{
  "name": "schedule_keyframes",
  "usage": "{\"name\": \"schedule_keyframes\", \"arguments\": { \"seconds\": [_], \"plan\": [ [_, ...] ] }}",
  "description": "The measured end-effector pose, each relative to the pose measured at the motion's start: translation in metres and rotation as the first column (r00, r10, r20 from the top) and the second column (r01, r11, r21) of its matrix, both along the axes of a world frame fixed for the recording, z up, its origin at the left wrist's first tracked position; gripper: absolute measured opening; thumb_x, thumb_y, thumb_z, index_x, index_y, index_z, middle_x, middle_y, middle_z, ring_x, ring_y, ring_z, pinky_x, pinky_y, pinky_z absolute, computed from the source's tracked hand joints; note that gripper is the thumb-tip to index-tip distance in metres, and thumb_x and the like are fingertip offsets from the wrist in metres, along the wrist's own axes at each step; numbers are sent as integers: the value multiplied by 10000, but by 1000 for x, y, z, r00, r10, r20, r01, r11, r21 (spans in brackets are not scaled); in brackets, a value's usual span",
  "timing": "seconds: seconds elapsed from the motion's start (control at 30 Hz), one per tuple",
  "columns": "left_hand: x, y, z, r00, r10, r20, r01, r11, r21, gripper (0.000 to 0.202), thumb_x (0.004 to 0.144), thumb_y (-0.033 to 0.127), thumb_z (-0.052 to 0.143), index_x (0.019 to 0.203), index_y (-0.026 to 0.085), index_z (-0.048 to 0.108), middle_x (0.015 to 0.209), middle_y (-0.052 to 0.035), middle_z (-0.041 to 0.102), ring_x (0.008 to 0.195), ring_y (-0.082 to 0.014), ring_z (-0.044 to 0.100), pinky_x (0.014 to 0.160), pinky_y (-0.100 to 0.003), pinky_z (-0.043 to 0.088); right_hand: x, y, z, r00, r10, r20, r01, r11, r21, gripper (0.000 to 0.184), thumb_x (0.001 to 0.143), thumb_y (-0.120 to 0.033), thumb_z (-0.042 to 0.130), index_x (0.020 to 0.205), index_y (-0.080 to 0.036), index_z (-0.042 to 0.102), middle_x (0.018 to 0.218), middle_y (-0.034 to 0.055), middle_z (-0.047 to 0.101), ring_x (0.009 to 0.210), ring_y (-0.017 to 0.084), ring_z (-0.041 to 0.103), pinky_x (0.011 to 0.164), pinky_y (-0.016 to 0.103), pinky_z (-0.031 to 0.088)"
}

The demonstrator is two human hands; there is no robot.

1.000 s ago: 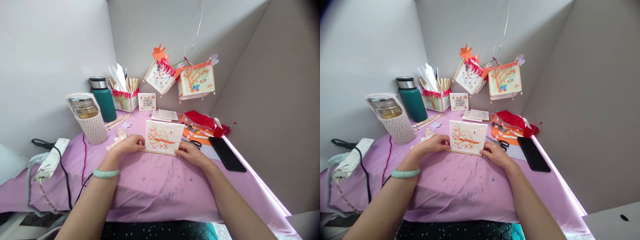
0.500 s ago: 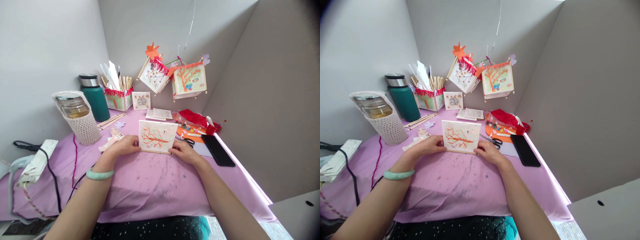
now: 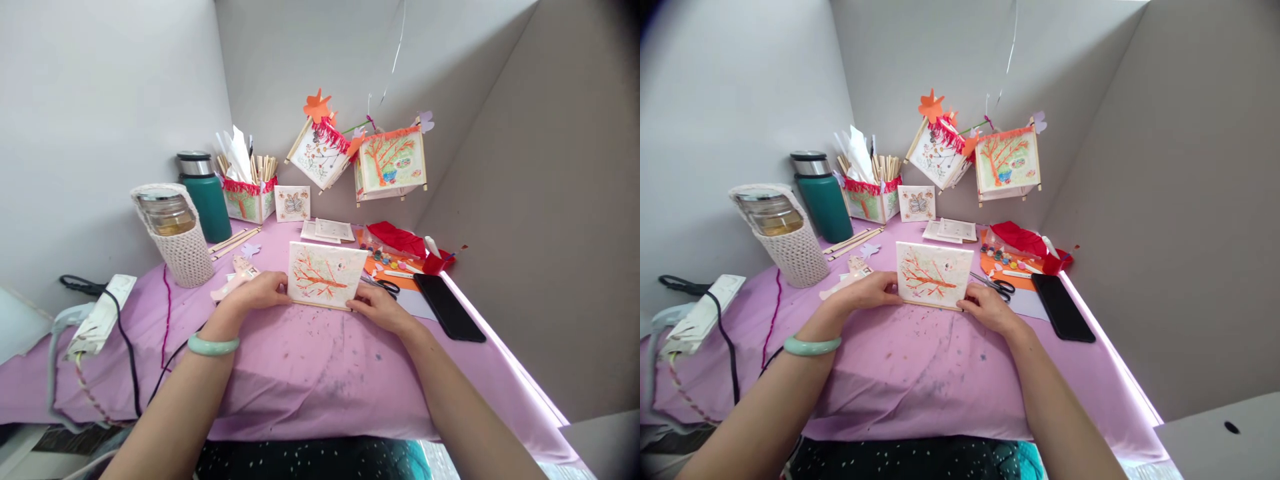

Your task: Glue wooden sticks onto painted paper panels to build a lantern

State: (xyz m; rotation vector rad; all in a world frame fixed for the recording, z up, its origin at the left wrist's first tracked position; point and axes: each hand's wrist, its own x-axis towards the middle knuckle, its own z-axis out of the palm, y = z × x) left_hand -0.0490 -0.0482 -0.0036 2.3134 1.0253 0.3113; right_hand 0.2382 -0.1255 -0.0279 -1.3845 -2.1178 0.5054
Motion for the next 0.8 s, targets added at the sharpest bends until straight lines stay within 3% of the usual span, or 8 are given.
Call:
{"name": "schedule_keyframes", "arguments": {
  "seconds": [0.13,0.33,0.43,0.6,0.8],
  "plan": [
    [2,1,-4,1000,21,-1,-21,999,29,341,671,309,587,970,172,673,852,-24,667,708,-159,541,632,-240,379,-1,-1,1,1000,-15,-10,15,1000,-14,205,829,-334,530,732,-170,606,709,15,585,651,143,513,585,252,380],
    [6,-2,-3,997,71,-40,-69,996,60,315,666,324,583,922,168,679,775,-22,652,665,-156,534,591,-238,365,-2,-1,4,997,73,-21,-73,997,15,183,831,-338,547,878,-194,650,871,45,644,802,181,564,706,285,423],
    [6,-3,-2,994,93,-59,-89,994,62,319,664,323,583,926,168,678,770,-26,651,669,-163,535,588,-244,359,-3,-2,4,998,67,-20,-67,998,13,173,830,-327,551,877,-196,652,886,44,648,795,179,564,698,283,426],
    [3,-3,0,1000,18,0,-18,1000,26,342,654,300,600,966,175,661,862,-27,661,717,-161,550,625,-241,376,-3,-1,4,998,69,-7,-68,997,38,150,822,-301,559,776,-181,636,873,46,638,780,173,557,687,278,422],
    [7,-5,2,995,100,-27,-100,995,1,297,652,312,605,896,160,680,748,-12,635,660,-153,532,574,-236,352,-3,-2,4,997,80,3,-80,996,43,140,820,-280,553,819,-181,651,901,50,636,806,181,562,703,283,426]
  ]
}}
